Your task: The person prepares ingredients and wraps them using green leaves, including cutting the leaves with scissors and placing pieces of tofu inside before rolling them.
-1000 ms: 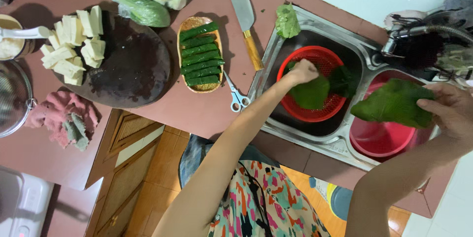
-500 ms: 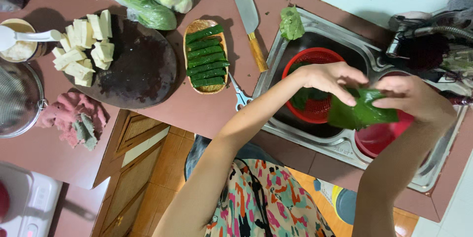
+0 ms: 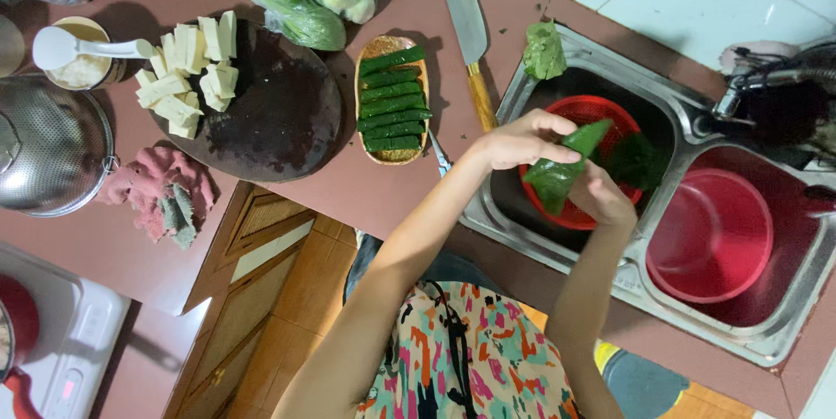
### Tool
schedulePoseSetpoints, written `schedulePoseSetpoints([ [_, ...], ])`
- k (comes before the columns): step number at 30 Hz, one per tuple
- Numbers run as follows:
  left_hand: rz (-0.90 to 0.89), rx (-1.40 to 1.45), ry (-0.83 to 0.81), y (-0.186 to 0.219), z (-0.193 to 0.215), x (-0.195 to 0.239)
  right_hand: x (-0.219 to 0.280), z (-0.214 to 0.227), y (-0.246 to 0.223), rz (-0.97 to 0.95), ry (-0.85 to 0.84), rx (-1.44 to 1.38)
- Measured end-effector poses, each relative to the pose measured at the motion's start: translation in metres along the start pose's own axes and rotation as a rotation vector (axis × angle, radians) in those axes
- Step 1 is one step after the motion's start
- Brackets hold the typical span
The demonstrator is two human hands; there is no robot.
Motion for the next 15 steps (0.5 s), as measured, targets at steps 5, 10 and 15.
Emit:
schedulePoseSetpoints([
  [5,0.127,0.138,0.082,-0.019,0.011,0.025,0.001,0.056,0.016,0.008,0.168,-0.095],
  [10,0.171,0.185,0.289,-0.058,0.03,0.043,-0.002,0.058,0.004,-0.048,0.395,0.043],
  [15,0.328,0.063,0.431,-0.091,0.05,0.064,-0.005,0.046,-0.013,-0.067,0.441,0.237],
])
Point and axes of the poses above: each hand's wrist, its own x-axis away from the middle knuckle, its own z-axis out of the back of the hand, y = z × x, the point moved 4 cm from there along -x, towards the middle knuckle, and after that the axes turned 14 degrees about -x, right-handed, at the moved point
